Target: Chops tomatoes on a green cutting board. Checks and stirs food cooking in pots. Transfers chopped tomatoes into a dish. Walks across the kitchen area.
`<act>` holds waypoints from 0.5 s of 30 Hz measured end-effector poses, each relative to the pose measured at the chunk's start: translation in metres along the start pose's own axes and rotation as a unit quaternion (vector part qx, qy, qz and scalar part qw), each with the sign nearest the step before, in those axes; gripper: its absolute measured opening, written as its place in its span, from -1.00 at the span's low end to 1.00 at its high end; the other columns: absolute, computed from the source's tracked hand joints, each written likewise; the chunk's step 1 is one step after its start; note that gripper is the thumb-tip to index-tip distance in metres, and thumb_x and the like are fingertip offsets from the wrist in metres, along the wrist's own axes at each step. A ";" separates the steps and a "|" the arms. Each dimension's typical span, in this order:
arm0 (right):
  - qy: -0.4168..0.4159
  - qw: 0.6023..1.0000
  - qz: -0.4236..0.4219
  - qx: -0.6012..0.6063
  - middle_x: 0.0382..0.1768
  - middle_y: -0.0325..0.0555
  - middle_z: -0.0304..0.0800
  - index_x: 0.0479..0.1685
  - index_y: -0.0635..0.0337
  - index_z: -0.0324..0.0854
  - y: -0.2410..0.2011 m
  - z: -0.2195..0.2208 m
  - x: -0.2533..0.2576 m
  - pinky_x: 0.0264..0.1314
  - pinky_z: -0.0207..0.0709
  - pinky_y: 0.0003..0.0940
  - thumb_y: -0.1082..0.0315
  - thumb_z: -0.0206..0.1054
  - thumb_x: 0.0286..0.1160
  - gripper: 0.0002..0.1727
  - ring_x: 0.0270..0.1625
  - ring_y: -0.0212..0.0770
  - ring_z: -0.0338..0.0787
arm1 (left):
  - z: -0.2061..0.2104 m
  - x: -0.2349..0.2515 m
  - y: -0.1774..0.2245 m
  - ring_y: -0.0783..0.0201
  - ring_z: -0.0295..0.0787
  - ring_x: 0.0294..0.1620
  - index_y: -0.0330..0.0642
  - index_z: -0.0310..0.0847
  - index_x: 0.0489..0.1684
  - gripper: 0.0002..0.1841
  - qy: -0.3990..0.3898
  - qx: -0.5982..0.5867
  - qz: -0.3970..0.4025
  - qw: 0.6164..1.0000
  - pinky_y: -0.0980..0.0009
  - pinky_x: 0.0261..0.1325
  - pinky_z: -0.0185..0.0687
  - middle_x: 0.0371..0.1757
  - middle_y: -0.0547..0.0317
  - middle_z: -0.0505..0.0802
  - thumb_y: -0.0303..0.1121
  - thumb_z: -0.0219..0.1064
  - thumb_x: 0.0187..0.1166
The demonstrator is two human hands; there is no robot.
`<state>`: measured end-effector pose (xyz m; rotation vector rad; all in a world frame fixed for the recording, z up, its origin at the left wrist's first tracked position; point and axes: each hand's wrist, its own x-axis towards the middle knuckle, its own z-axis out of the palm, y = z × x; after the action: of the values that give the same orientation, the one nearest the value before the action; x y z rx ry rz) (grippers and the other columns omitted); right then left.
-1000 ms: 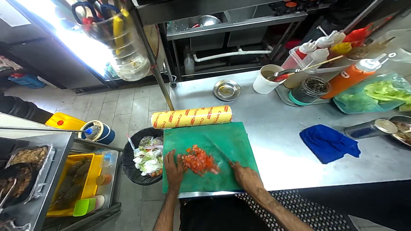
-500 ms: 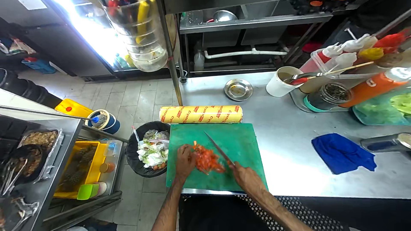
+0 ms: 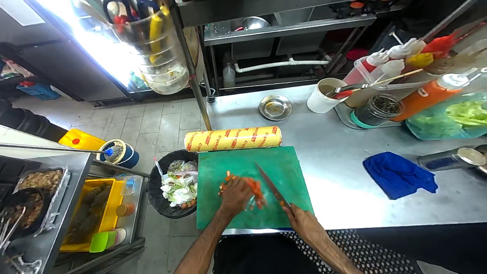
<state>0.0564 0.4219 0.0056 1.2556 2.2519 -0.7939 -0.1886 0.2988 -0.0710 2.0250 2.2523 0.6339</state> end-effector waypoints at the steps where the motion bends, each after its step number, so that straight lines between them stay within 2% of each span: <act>1: 0.000 1.000 0.009 0.000 -0.28 0.11 0.80 0.10 0.12 0.60 0.002 0.001 -0.002 -0.09 0.69 0.13 -0.18 -0.12 0.84 -0.42 -0.13 0.17 0.87 | 0.003 0.002 0.004 0.06 0.73 0.32 0.03 0.82 -0.08 -0.70 0.010 0.012 -0.012 1.000 0.03 0.46 0.59 0.13 0.11 0.84 -0.04 0.21 0.71; 5: -0.008 0.999 0.031 -0.005 -0.19 0.14 0.84 0.17 0.11 0.61 0.006 0.004 -0.012 -0.03 0.70 0.18 -0.21 -0.13 0.82 -0.39 -0.05 0.20 0.88 | 0.012 0.013 0.012 0.00 0.73 0.34 0.01 0.85 -0.06 -0.66 0.021 0.009 -0.067 0.997 -0.03 0.45 0.59 0.20 0.07 0.84 0.00 0.23 0.69; 9: -0.015 0.999 0.031 0.004 -0.21 0.15 0.83 0.17 0.11 0.61 -0.006 0.004 -0.026 -0.03 0.72 0.15 -0.19 -0.15 0.83 -0.40 -0.05 0.19 0.89 | 0.001 0.014 0.011 0.04 0.68 0.34 0.10 0.88 -0.12 -0.67 0.049 -0.032 -0.149 0.987 0.01 0.39 0.59 0.23 0.15 0.81 0.07 0.29 0.60; 13: -0.027 0.999 0.013 0.013 -0.19 0.15 0.84 0.19 0.12 0.60 -0.028 0.010 -0.031 0.01 0.72 0.13 -0.18 -0.16 0.84 -0.40 -0.02 0.20 0.89 | -0.011 0.007 0.008 0.11 0.66 0.31 0.14 0.87 -0.09 -0.77 0.066 -0.075 -0.157 0.983 0.11 0.38 0.62 0.22 0.21 0.80 -0.07 0.32 0.58; 15: -0.039 0.999 0.015 0.007 -0.13 0.16 0.85 0.27 0.11 0.57 -0.041 0.016 -0.027 0.05 0.72 0.15 -0.17 -0.18 0.85 -0.40 0.03 0.21 0.89 | -0.012 0.005 0.005 0.13 0.67 0.32 0.12 0.88 -0.08 -0.77 0.055 -0.088 -0.148 0.984 0.14 0.39 0.61 0.21 0.22 0.81 -0.10 0.31 0.59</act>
<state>0.0356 0.3778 0.0215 1.2397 2.1637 -0.8334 -0.1880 0.3011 -0.0570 1.5704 2.3941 0.8957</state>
